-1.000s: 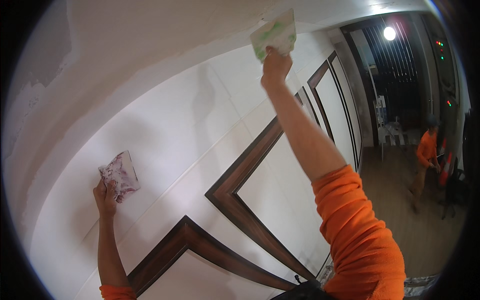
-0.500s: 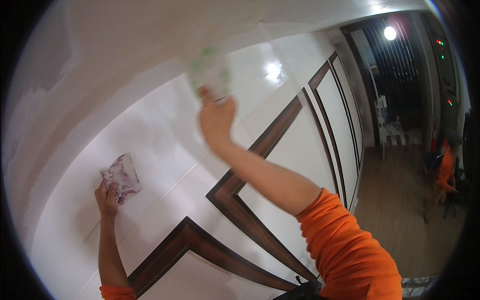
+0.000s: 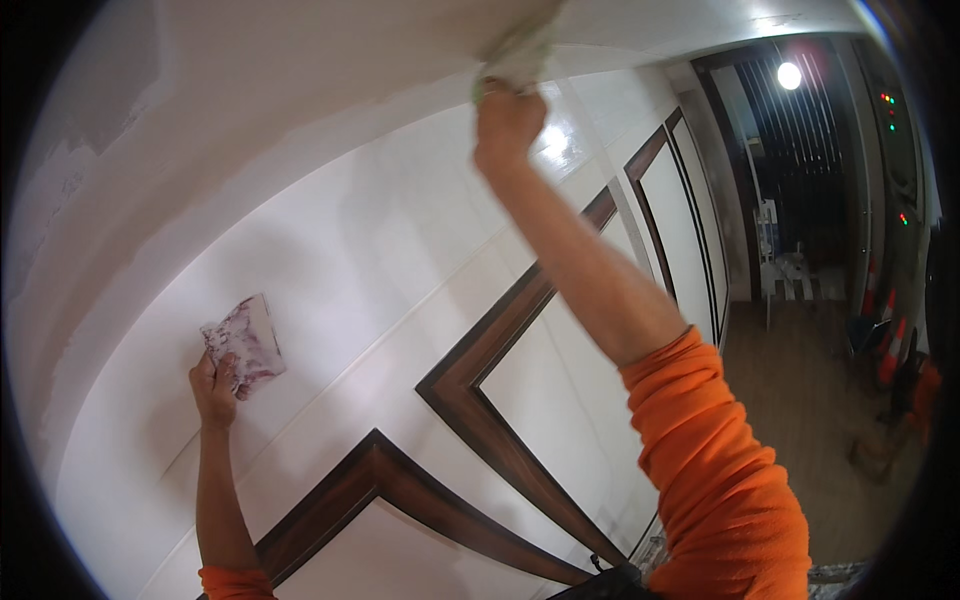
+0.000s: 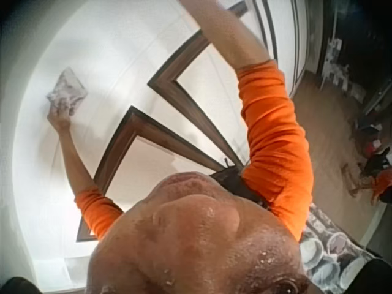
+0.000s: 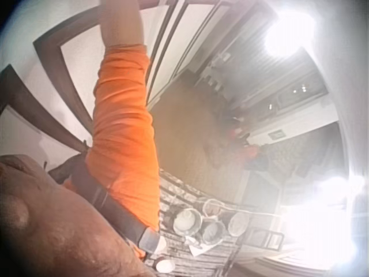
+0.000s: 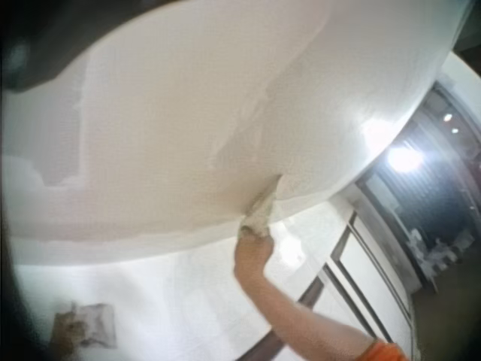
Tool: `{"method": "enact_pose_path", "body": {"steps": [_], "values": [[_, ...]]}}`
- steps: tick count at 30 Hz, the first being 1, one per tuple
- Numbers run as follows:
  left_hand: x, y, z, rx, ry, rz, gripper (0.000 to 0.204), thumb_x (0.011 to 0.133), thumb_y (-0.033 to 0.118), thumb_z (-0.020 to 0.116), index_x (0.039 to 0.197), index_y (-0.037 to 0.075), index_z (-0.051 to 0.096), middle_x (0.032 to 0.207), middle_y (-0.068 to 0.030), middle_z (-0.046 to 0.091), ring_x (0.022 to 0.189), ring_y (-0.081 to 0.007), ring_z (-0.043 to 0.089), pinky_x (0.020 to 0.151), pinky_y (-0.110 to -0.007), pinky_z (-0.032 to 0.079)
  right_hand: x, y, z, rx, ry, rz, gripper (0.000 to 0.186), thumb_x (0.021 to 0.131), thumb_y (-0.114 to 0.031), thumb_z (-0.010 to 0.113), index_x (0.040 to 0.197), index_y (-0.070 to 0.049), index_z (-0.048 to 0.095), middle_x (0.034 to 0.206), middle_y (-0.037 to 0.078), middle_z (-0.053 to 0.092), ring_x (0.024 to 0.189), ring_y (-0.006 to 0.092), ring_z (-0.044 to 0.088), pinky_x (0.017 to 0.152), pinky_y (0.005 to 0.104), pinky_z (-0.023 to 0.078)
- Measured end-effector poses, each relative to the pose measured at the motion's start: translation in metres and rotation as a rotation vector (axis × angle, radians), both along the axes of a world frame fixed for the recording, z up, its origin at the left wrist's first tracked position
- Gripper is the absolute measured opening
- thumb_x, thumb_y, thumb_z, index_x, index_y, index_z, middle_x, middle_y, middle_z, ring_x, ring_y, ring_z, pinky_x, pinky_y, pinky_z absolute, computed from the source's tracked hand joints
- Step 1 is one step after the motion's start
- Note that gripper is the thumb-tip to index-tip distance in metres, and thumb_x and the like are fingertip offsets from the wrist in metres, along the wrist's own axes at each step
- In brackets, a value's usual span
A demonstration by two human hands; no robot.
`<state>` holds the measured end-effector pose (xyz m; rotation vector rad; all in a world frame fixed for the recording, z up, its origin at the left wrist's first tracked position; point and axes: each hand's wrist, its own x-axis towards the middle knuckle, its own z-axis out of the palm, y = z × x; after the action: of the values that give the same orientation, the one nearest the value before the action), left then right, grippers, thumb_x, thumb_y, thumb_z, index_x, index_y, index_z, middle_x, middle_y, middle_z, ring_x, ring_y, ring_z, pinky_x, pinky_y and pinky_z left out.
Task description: The person applies plaster to the ceiling using a trowel and a hawk. They repeatedly scoop plaster from a bucket, spread it on the hawk, and smooth it onto the ceiling surface.
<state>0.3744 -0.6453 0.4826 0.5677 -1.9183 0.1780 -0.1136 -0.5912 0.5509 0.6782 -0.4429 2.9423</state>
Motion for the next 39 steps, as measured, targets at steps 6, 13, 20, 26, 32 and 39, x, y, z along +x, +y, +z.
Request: {"method": "enact_pose_path", "body": {"steps": [6,13,20,26,32,39], "values": [[-0.012,0.003,-0.004,0.131,0.095,-0.089,0.024,0.095,0.014,0.056,0.105,-0.006,0.065,0.072,0.0019,0.058,0.062,-0.0067,0.046,0.058,-0.025,0.040,0.101,0.012,-0.068,-0.033,0.275,0.071,0.038,0.090,-0.001,0.057,0.127,0.006,0.055,0.113,0.027,0.064,0.109,0.0374,0.062,0.093,0.0400,0.046],[0.008,-0.009,-0.001,0.026,0.006,-0.064,0.024,0.095,0.014,0.056,0.106,-0.006,0.065,0.072,0.0031,0.057,0.066,-0.0059,0.046,0.061,-0.025,0.040,-0.070,-0.009,-0.034,-0.077,-0.149,0.363,0.029,0.088,-0.014,0.061,0.115,-0.004,0.058,0.108,0.008,0.064,0.095,0.0182,0.059,0.081,0.0318,0.047],[-0.003,-0.002,-0.005,0.072,0.025,-0.083,0.023,0.095,0.012,0.055,0.106,-0.005,0.064,0.067,0.0043,0.053,0.061,-0.0044,0.043,0.057,-0.022,0.036,-0.028,0.020,-0.014,-0.140,0.000,0.259,0.031,0.084,-0.006,0.063,0.114,0.001,0.057,0.104,0.015,0.064,0.089,0.0257,0.060,0.083,0.0367,0.047],[0.003,0.000,-0.002,-0.024,-0.004,-0.021,0.021,0.095,0.010,0.054,0.106,-0.005,0.065,0.067,0.0044,0.053,0.058,-0.0043,0.042,0.054,-0.023,0.035,0.099,0.045,-0.064,0.084,0.368,-0.080,0.038,0.089,0.000,0.057,0.126,0.008,0.054,0.113,0.029,0.063,0.108,0.0435,0.060,0.094,0.0438,0.046],[0.009,0.003,-0.004,0.074,0.011,0.022,0.022,0.094,0.010,0.055,0.106,-0.006,0.064,0.066,0.0038,0.054,0.059,-0.0042,0.044,0.054,-0.023,0.036,0.026,0.010,-0.058,-0.058,0.144,-0.263,0.037,0.096,0.001,0.049,0.133,0.007,0.048,0.115,0.021,0.060,0.106,0.0317,0.060,0.091,0.0381,0.046],[0.004,-0.010,0.000,-0.021,0.012,-0.010,0.023,0.093,0.009,0.055,0.107,-0.006,0.065,0.066,0.0033,0.055,0.061,-0.0044,0.046,0.056,-0.024,0.039,0.071,-0.018,0.014,-0.074,0.095,-0.507,0.072,0.079,0.015,0.058,0.146,0.002,0.037,0.153,0.021,0.035,0.142,0.0369,0.033,0.117,0.0404,0.028]]}}
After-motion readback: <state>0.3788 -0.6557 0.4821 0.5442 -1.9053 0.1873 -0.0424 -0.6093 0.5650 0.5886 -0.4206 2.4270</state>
